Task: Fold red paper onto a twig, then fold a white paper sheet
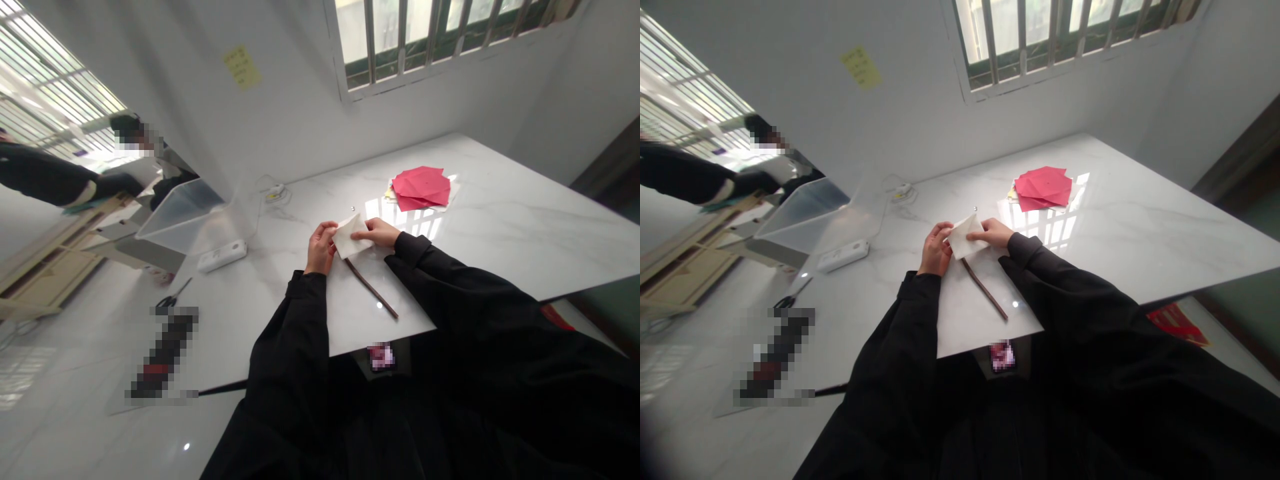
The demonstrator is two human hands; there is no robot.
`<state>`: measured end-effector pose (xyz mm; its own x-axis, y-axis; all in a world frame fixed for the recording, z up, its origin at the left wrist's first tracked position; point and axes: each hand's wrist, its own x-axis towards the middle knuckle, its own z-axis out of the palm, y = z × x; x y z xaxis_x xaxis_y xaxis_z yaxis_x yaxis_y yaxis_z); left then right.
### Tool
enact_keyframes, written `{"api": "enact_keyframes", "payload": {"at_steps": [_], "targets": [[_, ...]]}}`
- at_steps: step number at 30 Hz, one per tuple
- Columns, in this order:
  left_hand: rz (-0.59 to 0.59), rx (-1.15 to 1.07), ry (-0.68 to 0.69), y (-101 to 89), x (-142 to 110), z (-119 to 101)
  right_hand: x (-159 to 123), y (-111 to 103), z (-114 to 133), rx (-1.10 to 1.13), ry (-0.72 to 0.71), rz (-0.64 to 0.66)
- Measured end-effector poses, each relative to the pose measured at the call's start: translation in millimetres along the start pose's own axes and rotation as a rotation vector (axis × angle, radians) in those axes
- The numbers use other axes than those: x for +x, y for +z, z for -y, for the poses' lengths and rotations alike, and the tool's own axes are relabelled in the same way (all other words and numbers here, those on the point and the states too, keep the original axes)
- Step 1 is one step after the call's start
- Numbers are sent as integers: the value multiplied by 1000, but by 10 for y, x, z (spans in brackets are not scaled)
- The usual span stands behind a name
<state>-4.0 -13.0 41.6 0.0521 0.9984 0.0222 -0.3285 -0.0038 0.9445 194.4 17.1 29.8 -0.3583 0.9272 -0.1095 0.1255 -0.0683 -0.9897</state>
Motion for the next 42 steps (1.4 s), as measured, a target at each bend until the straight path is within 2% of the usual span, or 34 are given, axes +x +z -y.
{"api": "enact_keyframes", "payload": {"at_steps": [4,19,42], "targets": [[-19,40,16,-22,31,52,-15,-3,14,1,-12,13],[72,110,14,-40,70,184,8,33,-5,-37,-45,-10],[34,88,27,-13,74,204,35,42,-53,-2,-68,2]]}}
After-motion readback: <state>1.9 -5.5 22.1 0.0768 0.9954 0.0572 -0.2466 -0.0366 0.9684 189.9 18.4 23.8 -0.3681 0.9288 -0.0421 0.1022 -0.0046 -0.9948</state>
